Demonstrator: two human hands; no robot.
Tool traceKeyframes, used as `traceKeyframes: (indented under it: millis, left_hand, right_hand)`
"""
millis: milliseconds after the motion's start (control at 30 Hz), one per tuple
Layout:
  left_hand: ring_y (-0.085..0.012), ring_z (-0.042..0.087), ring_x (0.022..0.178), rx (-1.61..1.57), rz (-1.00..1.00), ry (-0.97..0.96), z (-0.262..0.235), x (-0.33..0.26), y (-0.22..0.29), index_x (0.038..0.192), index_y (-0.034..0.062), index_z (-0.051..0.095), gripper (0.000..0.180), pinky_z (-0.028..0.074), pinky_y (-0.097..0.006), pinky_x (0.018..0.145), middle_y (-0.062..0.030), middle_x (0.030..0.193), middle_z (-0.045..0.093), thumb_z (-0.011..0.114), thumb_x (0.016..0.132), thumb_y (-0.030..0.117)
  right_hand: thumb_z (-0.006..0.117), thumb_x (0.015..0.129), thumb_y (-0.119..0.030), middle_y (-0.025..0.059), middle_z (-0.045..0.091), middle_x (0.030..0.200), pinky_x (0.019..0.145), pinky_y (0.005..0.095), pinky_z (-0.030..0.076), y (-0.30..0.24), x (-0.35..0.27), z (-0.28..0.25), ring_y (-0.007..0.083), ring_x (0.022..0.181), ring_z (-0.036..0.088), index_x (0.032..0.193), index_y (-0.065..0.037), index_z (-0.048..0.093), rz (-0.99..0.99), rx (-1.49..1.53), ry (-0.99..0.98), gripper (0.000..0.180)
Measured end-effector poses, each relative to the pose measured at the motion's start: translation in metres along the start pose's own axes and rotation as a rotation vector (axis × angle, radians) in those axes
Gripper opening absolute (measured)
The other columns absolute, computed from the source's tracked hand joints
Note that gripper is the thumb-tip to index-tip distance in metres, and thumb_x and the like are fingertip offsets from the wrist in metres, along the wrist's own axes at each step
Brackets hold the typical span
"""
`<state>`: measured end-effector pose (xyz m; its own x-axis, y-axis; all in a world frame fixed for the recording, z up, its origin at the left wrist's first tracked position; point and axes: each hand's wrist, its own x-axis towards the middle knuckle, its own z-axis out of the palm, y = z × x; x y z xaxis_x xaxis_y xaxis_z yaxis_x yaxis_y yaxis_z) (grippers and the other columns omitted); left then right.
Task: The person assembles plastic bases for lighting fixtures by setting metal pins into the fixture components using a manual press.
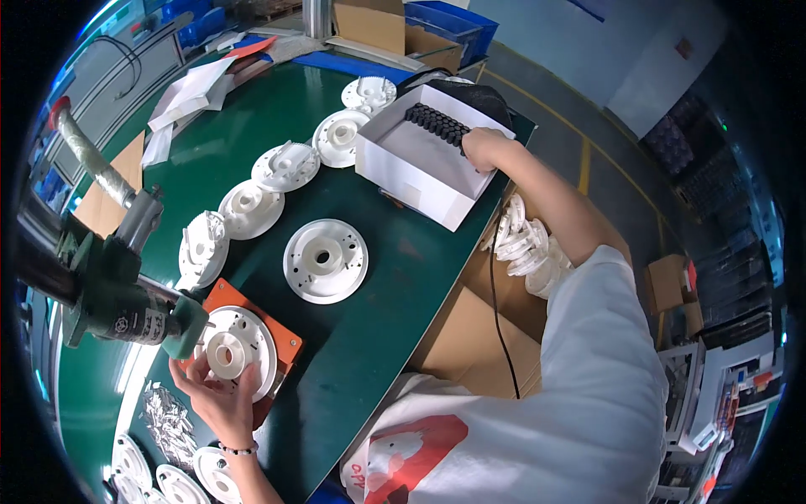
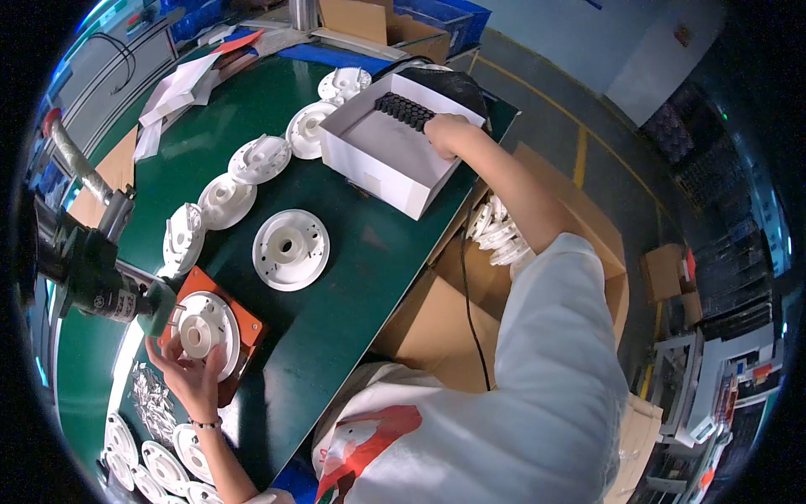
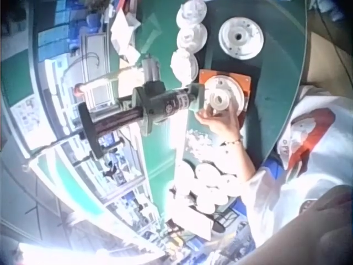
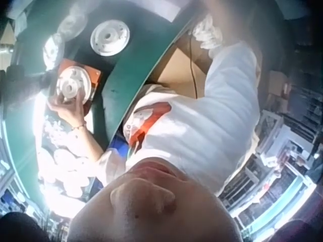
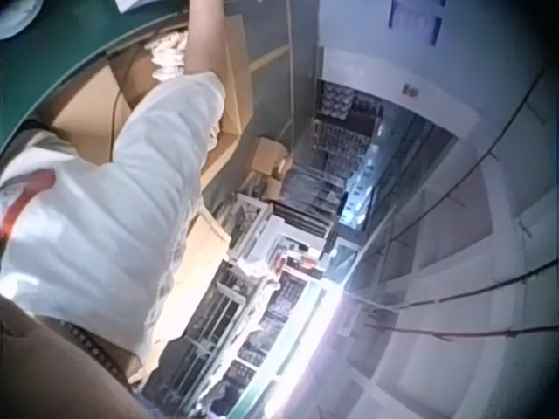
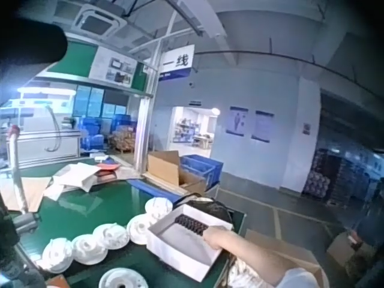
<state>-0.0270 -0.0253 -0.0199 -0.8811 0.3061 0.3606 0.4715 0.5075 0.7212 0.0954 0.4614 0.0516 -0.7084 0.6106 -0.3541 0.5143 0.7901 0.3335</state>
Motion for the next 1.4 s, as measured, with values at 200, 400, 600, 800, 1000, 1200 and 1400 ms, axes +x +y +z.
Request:
traceKeyframes:
  millis: [200, 400, 600, 800, 1000, 1200, 1400]
  left_hand:
    - [-0.022, 0.058, 0.074, -0.033, 0.029, -0.004, -0.006, 0.0, -0.005, 0.131, -0.0005, 0.017, 0.099, 0.045, -0.028, 0.063, -0.0149, 0.096, 0.058, 0.081, 0.058, 0.02]
    - [-0.027, 0.062, 0.069, 0.053, 0.11, -0.026, -0.001, 0.005, 0.005, 0.131, 0.0007, 0.017, 0.097, 0.049, -0.033, 0.06, -0.0157, 0.096, 0.06, 0.08, 0.06, 0.025]
    - [-0.0307, 0.062, 0.079, -0.011, 0.081, 0.004, -0.009, 0.004, -0.004, 0.129, 0.0007, 0.02, 0.094, 0.05, -0.035, 0.065, -0.016, 0.092, 0.06, 0.08, 0.058, 0.018]
    - [-0.0308, 0.061, 0.076, -0.063, 0.13, 0.0, -0.002, 0.004, -0.001, 0.129, -0.0019, 0.021, 0.093, 0.049, -0.036, 0.064, -0.0156, 0.088, 0.06, 0.079, 0.059, 0.021]
    - [-0.0298, 0.058, 0.082, -0.096, 0.104, -0.017, -0.005, 0.005, -0.006, 0.13, -0.0013, 0.022, 0.092, 0.047, -0.036, 0.07, -0.014, 0.089, 0.059, 0.077, 0.06, 0.018]
    - [-0.0326, 0.061, 0.083, -0.07, 0.157, -0.01, -0.007, 0.006, -0.011, 0.131, 0.0039, 0.02, 0.094, 0.049, -0.036, 0.069, -0.0178, 0.094, 0.059, 0.078, 0.059, 0.017]
    - [-0.0319, 0.061, 0.082, -0.046, 0.17, 0.005, -0.005, 0.004, -0.01, 0.132, 0.0047, 0.02, 0.094, 0.05, -0.036, 0.068, -0.0173, 0.095, 0.059, 0.078, 0.059, 0.016]
  right_hand:
    - [0.058, 0.07, -0.001, 0.0169, 0.063, 0.094, 0.075, 0.0366, 0.05, -0.021, 0.009, 0.004, 0.0292, 0.092, 0.061, 0.086, -0.003, 0.066, -0.067, -0.245, 0.135, 0.018]
    - [0.065, 0.065, -0.003, 0.0166, 0.06, 0.082, 0.069, 0.0374, 0.047, -0.056, -0.062, -0.049, 0.0322, 0.076, 0.059, 0.082, 0.0, 0.065, -0.395, 0.231, 0.702, 0.017]
    - [0.069, 0.067, -0.005, 0.0109, 0.061, 0.075, 0.059, 0.027, 0.048, -0.235, -0.086, -0.055, 0.0212, 0.065, 0.06, 0.078, 0.0, 0.057, -1.107, 0.737, 0.568, 0.017]
    - [0.066, 0.067, -0.004, 0.0119, 0.062, 0.082, 0.068, 0.0315, 0.048, -0.291, -0.072, -0.061, 0.026, 0.075, 0.06, 0.079, 0.001, 0.064, -1.246, 0.653, 0.467, 0.013]
    - [0.062, 0.066, 0.0, 0.0142, 0.061, 0.085, 0.073, 0.0344, 0.048, -0.306, -0.075, -0.058, 0.0298, 0.078, 0.06, 0.077, 0.001, 0.065, -1.293, 0.635, 0.428, 0.011]
    - [0.063, 0.067, -0.002, 0.0153, 0.062, 0.086, 0.073, 0.0348, 0.048, -0.314, -0.079, -0.058, 0.0307, 0.079, 0.06, 0.087, -0.001, 0.064, -1.28, 0.547, 0.401, 0.019]
    - [0.064, 0.07, -0.006, 0.0161, 0.061, 0.087, 0.071, 0.0334, 0.049, -0.315, -0.081, -0.054, 0.0279, 0.078, 0.061, 0.098, -0.002, 0.061, -1.054, 0.644, 0.275, 0.029]
